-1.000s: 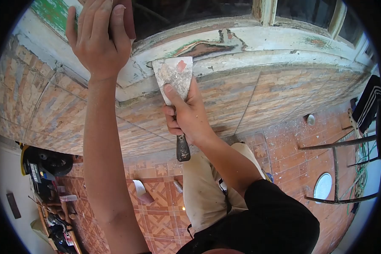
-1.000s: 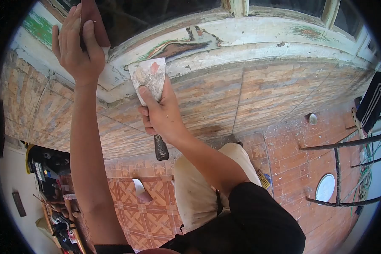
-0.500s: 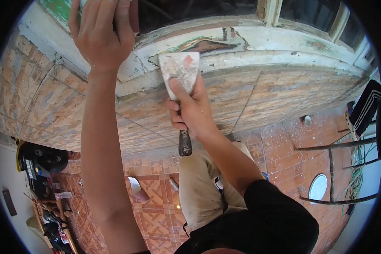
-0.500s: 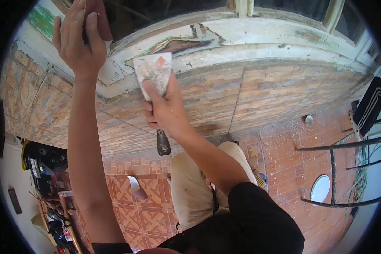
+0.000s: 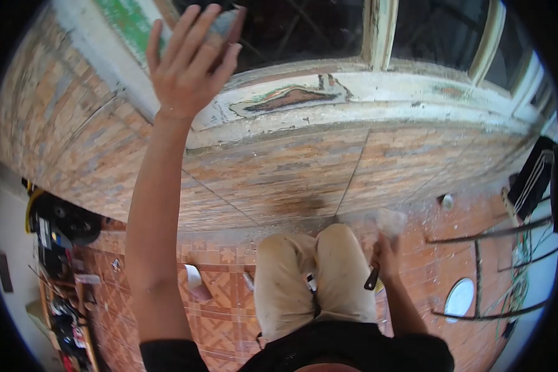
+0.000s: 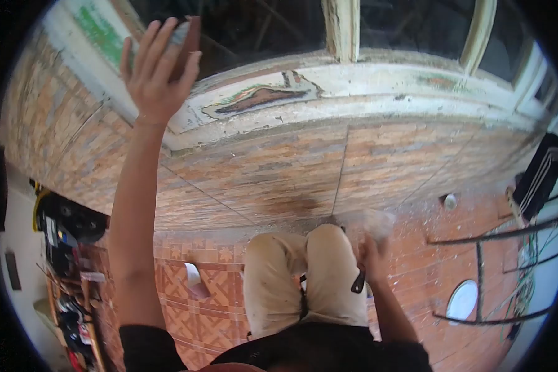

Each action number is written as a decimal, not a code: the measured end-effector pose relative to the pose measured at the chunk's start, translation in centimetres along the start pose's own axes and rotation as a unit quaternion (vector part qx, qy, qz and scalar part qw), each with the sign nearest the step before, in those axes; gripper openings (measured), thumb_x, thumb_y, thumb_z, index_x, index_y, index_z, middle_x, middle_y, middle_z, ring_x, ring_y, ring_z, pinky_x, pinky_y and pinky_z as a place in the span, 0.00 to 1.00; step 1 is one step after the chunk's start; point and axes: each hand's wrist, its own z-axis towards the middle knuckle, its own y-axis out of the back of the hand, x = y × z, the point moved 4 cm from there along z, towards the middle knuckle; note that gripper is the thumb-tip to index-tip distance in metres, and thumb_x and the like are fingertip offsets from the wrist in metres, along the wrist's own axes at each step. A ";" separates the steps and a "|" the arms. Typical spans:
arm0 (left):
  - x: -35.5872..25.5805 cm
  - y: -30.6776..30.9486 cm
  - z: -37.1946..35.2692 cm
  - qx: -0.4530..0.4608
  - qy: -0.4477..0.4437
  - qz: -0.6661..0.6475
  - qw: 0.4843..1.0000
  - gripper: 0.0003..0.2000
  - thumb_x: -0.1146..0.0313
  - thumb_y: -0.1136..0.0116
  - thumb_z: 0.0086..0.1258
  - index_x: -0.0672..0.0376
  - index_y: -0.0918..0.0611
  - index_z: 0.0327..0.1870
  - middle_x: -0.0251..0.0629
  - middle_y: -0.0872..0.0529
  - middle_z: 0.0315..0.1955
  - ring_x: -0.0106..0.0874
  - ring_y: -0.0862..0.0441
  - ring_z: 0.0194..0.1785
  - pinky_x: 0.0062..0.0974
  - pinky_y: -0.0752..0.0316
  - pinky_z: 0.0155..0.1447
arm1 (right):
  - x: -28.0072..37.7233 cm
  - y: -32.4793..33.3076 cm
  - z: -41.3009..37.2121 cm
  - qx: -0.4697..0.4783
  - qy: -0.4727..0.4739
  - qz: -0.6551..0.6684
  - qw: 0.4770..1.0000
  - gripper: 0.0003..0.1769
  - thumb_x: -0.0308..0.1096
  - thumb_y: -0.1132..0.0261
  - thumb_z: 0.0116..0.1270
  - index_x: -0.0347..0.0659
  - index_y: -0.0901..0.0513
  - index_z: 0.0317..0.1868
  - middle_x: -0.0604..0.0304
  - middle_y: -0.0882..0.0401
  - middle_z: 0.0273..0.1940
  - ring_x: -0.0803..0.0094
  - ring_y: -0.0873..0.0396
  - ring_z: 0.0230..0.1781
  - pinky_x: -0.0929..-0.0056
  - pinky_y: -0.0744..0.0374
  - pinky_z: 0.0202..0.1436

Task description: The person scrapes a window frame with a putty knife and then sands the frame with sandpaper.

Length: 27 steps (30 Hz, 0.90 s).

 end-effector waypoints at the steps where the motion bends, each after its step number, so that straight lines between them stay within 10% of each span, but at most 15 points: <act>1: 0.0 0.1 0.2 -0.001 0.010 0.017 1.000 0.14 0.62 0.26 0.63 0.53 0.13 0.48 0.28 0.12 0.59 0.31 0.19 0.67 0.41 0.42 0.79 | 1.2 1.9 -0.8 -0.098 0.071 0.039 0.992 0.08 0.40 0.39 0.78 0.51 0.30 0.47 0.72 0.35 0.22 0.85 0.42 0.11 0.82 0.43 0.11; 11: -5.8 4.5 -3.7 0.052 0.106 -0.055 0.992 0.04 0.80 0.43 0.69 0.64 0.18 0.41 0.43 0.18 0.65 0.41 0.24 0.73 0.56 0.45 0.80 | 4.9 9.8 -1.1 -0.199 0.236 0.150 0.939 0.15 0.34 0.38 0.75 0.52 0.35 0.56 0.69 0.37 0.21 0.84 0.42 0.11 0.81 0.43 0.08; 15: -8.2 4.8 -11.8 -0.059 0.342 -0.121 0.930 0.21 0.85 0.52 0.62 0.77 0.21 0.57 0.62 0.23 0.66 0.59 0.30 0.74 0.59 0.49 0.80 | 2.1 10.7 -0.8 -0.211 0.211 0.167 0.940 0.13 0.35 0.39 0.76 0.53 0.33 0.54 0.70 0.38 0.21 0.84 0.44 0.10 0.80 0.45 0.08; 21: -12.0 4.1 -10.2 -0.085 0.410 -0.013 0.908 0.29 0.83 0.56 0.62 0.77 0.27 0.69 0.64 0.27 0.69 0.57 0.38 0.79 0.57 0.52 0.82 | 0.1 11.9 -1.2 -0.231 0.142 0.164 0.948 0.11 0.35 0.41 0.76 0.55 0.34 0.52 0.70 0.37 0.21 0.84 0.43 0.10 0.80 0.43 0.07; 24: -16.2 3.8 -10.1 -0.028 0.405 -0.060 0.912 0.28 0.82 0.56 0.64 0.75 0.27 0.69 0.63 0.26 0.69 0.56 0.37 0.79 0.55 0.50 0.82 | -0.9 11.9 -1.0 -0.228 0.122 0.155 0.953 0.10 0.35 0.41 0.76 0.56 0.34 0.51 0.70 0.37 0.22 0.84 0.43 0.10 0.80 0.43 0.08; 27: -23.7 2.8 -9.9 0.162 0.189 -0.335 0.909 0.25 0.83 0.50 0.66 0.65 0.21 0.67 0.49 0.23 0.69 0.43 0.29 0.76 0.48 0.39 0.81 | -1.0 10.8 -0.6 -0.198 0.092 0.167 0.962 0.13 0.35 0.41 0.76 0.53 0.35 0.55 0.70 0.39 0.22 0.84 0.42 0.11 0.79 0.44 0.08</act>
